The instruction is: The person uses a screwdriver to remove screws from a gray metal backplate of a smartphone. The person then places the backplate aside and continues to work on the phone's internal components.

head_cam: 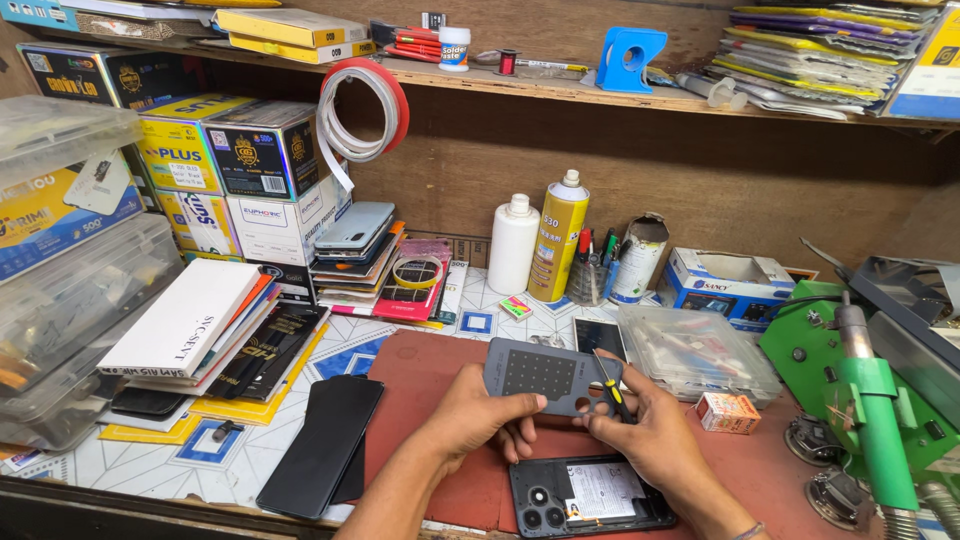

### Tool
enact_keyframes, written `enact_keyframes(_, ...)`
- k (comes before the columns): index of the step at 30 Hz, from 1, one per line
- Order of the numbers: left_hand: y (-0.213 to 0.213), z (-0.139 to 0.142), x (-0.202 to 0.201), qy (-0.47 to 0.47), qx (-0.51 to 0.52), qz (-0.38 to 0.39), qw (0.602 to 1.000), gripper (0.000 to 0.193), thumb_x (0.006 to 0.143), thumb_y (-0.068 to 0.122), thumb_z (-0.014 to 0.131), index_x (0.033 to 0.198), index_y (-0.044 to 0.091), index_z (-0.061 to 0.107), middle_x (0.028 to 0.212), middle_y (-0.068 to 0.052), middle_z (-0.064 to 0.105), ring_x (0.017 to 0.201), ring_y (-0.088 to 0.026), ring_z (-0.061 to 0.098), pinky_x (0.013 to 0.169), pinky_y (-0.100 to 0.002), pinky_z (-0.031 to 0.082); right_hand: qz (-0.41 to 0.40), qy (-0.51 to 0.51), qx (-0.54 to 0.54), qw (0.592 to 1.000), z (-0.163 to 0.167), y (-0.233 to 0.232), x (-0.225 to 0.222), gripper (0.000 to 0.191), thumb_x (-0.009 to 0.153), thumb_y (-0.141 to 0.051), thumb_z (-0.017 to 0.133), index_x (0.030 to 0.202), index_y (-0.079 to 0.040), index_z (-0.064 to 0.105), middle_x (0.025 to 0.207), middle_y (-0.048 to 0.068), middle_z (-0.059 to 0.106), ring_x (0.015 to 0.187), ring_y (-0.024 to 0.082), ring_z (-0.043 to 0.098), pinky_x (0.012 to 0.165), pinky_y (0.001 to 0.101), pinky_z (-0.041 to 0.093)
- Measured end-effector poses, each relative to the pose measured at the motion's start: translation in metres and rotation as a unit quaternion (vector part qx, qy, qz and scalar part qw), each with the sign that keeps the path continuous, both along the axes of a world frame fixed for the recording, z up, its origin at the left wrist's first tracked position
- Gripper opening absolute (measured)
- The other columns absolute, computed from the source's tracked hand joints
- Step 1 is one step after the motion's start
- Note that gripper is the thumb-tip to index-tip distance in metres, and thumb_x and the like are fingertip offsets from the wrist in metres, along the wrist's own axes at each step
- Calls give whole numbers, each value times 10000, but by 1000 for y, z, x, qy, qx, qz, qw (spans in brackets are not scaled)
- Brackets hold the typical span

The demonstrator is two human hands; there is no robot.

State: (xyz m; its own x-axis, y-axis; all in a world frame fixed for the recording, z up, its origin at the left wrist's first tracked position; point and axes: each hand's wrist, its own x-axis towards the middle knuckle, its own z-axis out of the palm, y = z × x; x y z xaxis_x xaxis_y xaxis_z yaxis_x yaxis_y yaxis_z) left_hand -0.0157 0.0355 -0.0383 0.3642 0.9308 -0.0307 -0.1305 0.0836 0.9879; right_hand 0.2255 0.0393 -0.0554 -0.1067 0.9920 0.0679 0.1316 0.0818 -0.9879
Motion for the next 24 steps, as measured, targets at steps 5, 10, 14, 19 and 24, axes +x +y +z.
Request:
enact_keyframes(5, 0, -1, 0, 0, 5, 3, 1000, 169, 893, 91, 729, 930, -70, 697, 637, -137, 689, 486, -200, 678, 379, -302, 522, 33, 20, 32, 999, -8, 6, 3, 843, 781, 132, 631, 1553, -65, 356, 974, 84, 713, 874, 176, 738, 760, 266, 575)
enact_keyframes(10, 2, 0, -2, 1, 6, 10, 1000, 165, 890, 85, 724, 925, -75, 708, 639, -136, 692, 486, -203, 679, 381, -306, 524, 37, 23, 33, 998, -11, 8, 5, 850, 788, 142, 612, 1565, -62, 334, 986, 94, 712, 880, 181, 739, 719, 270, 546)
enact_keyframes(14, 1, 0, 0, -3, 4, 7, 1000, 164, 893, 90, 726, 923, -69, 705, 637, -134, 690, 482, -202, 674, 379, -305, 520, 23, 9, 27, 999, -10, 7, 3, 848, 804, 129, 660, 1562, -63, 332, 968, 107, 713, 864, 178, 720, 764, 282, 574)
enact_keyframes(19, 0, 0, 1, 4, 2, 11, 1000, 161, 893, 87, 727, 920, -71, 707, 635, -135, 688, 480, -203, 673, 374, -309, 517, 24, 10, 24, 999, -11, 7, 4, 835, 817, 122, 657, 1565, -64, 336, 951, 118, 705, 871, 189, 735, 790, 288, 585)
enact_keyframes(24, -1, 2, 1, 4, 1, 18, 1000, 154, 888, 79, 725, 925, -70, 710, 632, -134, 687, 479, -203, 674, 374, -309, 516, 40, 21, 23, 999, -12, 9, 7, 843, 806, 126, 622, 1572, -76, 335, 993, 106, 699, 896, 192, 748, 718, 280, 537)
